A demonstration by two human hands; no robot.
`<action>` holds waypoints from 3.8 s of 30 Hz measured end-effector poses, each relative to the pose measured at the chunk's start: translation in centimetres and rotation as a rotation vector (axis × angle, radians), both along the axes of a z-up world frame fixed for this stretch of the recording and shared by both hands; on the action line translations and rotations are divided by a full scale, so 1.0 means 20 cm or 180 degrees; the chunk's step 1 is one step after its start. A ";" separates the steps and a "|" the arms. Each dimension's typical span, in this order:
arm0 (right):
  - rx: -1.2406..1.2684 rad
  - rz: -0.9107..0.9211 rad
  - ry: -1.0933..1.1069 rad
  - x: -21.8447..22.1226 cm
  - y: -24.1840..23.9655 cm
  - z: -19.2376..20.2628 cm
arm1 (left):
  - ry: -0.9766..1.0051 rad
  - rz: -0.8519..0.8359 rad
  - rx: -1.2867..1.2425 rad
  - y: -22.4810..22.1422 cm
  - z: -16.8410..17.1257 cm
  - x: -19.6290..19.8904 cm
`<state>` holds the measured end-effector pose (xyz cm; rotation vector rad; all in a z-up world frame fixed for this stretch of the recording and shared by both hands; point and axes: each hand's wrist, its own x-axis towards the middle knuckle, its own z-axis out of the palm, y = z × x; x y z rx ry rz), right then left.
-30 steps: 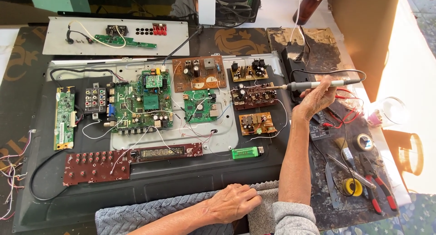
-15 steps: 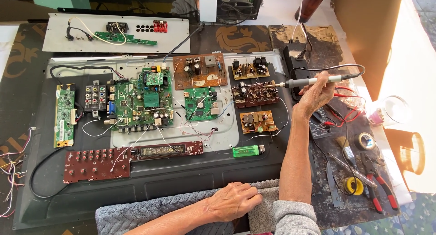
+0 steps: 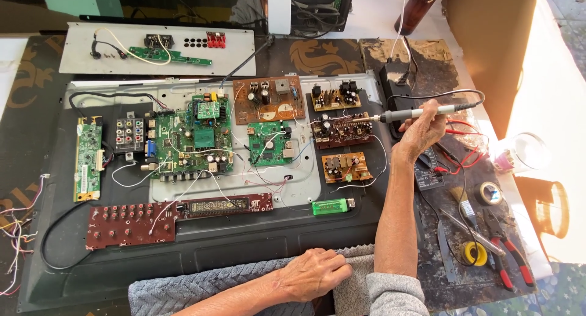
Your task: Soldering electronic components on multiple circuit boards inside a television chassis
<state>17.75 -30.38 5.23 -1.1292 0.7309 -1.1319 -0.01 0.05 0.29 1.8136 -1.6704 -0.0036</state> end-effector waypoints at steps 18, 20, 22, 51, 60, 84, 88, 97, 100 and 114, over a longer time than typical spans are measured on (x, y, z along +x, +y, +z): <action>-0.0126 0.0412 0.0245 0.01 0.03 0.00 | 0.0180 -0.0081 0.0158 0.00 0.02 0.01; -0.0169 0.0444 0.0219 0.01 0.03 0.00 | 0.0069 -0.0026 0.0072 0.00 0.00 0.01; -0.0215 0.0480 0.0204 0.00 0.03 -0.01 | -0.0033 0.0032 -0.0019 0.00 -0.01 -0.01; 0.0178 0.0769 -0.0031 0.00 0.05 0.04 | 0.0141 -0.0121 0.0116 -0.01 -0.02 0.01; 0.0038 0.1015 0.0122 -0.01 0.09 0.08 | 0.0120 -0.0078 0.0052 0.00 0.00 0.01; 0.0611 0.0898 -0.0555 0.02 0.02 -0.01 | 0.0199 -0.0156 0.0208 -0.01 0.00 0.02; 0.0509 0.0890 -0.0422 0.02 0.02 -0.01 | 0.0122 -0.0146 0.0299 -0.02 -0.02 0.02; 0.0421 0.1003 -0.0304 0.02 0.03 -0.01 | -0.0136 -0.0024 0.0039 -0.02 -0.02 0.02; 0.0469 0.0975 -0.0248 0.01 0.03 0.00 | -0.0110 -0.0075 0.0130 -0.01 -0.02 0.02; 0.0472 0.1028 -0.0277 0.01 0.04 0.01 | -0.0137 -0.0056 0.0024 -0.02 0.01 0.02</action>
